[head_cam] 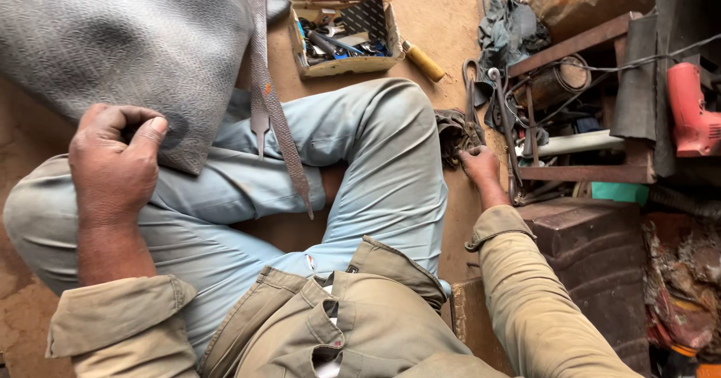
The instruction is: The person sits on the floor and uses a hand file to scrape the surface of a grey rubber sheet. They also reach into a yellow container to retrieve and hold small metal fasteners.
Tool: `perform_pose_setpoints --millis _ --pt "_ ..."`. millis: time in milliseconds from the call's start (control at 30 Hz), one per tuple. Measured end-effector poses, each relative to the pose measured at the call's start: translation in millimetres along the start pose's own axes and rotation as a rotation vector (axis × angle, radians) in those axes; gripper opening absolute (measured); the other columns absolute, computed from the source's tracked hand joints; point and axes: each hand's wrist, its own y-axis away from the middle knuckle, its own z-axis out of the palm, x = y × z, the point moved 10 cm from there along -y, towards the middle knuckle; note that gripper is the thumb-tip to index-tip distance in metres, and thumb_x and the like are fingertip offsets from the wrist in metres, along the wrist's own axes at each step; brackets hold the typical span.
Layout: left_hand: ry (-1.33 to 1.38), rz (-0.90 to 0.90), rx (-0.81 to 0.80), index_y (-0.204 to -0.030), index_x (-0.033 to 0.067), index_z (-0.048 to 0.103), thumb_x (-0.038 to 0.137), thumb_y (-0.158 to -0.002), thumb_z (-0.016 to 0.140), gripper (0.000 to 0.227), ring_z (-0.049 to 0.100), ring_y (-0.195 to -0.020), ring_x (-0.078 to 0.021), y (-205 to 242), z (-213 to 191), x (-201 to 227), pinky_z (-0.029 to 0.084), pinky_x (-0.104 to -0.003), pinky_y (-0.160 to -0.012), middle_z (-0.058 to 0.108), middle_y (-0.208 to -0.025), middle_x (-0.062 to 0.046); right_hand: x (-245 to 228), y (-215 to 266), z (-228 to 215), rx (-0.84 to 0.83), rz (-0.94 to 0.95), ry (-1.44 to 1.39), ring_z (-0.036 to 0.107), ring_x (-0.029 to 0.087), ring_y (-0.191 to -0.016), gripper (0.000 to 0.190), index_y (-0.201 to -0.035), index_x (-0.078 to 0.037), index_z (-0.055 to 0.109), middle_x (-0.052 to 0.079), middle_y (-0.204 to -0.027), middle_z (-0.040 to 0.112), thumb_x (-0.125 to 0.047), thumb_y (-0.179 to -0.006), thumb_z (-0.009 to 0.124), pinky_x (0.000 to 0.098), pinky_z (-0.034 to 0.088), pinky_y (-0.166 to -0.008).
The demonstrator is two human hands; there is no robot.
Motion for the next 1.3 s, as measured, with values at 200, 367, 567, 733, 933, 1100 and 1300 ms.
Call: perform_pose_setpoints --millis 200,367,567,733,933,1100,1300 --pt "0.012 -0.046 0.005 -0.104 0.0032 0.074 0.010 -0.099 0.077 0.009 0.064 -0.095 -0.0165 1 0 -3 0.053 -0.030 -0.087 0.063 -0.107 -0.006 18 -6 13 -0.320 0.186 -0.037 0.067 0.025 -0.064 0.039 -0.091 0.001 0.073 0.018 -0.085 0.076 -0.037 -0.086 0.079 0.0392 0.052 -0.058" --pt "0.018 -0.015 -0.008 -0.101 0.0023 0.074 0.010 -0.099 0.074 0.008 0.064 -0.097 -0.0202 -3 2 -2 0.053 -0.034 -0.089 0.063 -0.106 -0.009 45 5 8 -0.707 0.326 -0.286 0.050 0.013 -0.053 0.031 -0.095 -0.002 0.077 0.009 -0.078 0.064 -0.033 -0.088 0.077 0.0308 0.038 -0.048" --pt "0.019 0.101 0.037 -0.093 0.0013 0.074 0.012 -0.090 0.073 0.011 0.066 -0.093 -0.0267 -14 -1 0 0.053 -0.039 -0.086 0.065 -0.096 -0.012 -23 10 -44 -0.695 0.098 -0.496 0.058 0.007 -0.063 0.021 -0.100 -0.007 0.075 0.001 -0.084 0.070 -0.023 -0.085 0.077 0.0247 0.044 -0.056" --pt "0.003 0.085 0.085 -0.092 0.0052 0.076 0.011 -0.088 0.077 0.007 0.063 -0.099 -0.0255 -9 -5 1 0.051 -0.038 -0.090 0.063 -0.096 -0.009 -157 61 -120 -0.321 -0.425 -0.497 0.062 0.007 -0.076 0.030 -0.106 -0.009 0.070 -0.001 -0.091 0.070 -0.020 -0.085 0.088 0.0242 0.049 -0.067" --pt "-0.104 0.139 0.092 -0.089 0.0116 0.078 0.014 -0.083 0.083 0.008 0.055 -0.114 -0.0255 -13 -12 9 0.043 -0.040 -0.104 0.061 -0.109 -0.005 -328 166 -128 -0.020 -0.890 0.002 0.066 0.020 -0.068 0.049 -0.096 -0.003 0.071 0.009 -0.081 0.070 -0.042 -0.077 0.094 0.0367 0.053 -0.063" --pt "-0.138 0.300 0.093 -0.084 0.0149 0.077 0.018 -0.081 0.085 0.010 0.046 -0.135 -0.0242 -17 -17 18 0.025 -0.050 -0.114 0.061 -0.132 -0.001 -413 227 -56 -0.130 -1.092 0.258 0.065 0.031 -0.085 0.061 -0.097 -0.006 0.067 0.012 -0.089 0.066 -0.058 -0.072 0.086 0.0455 0.051 -0.074" --pt "-0.081 0.280 0.040 -0.082 0.0167 0.077 0.018 -0.081 0.084 0.007 0.040 -0.143 -0.0233 -24 -11 11 0.009 -0.057 -0.123 0.059 -0.138 0.001 -466 279 -20 -0.030 -1.339 0.223 0.062 0.032 -0.092 0.064 -0.098 -0.003 0.064 0.013 -0.094 0.063 -0.060 -0.074 0.082 0.0436 0.050 -0.080"
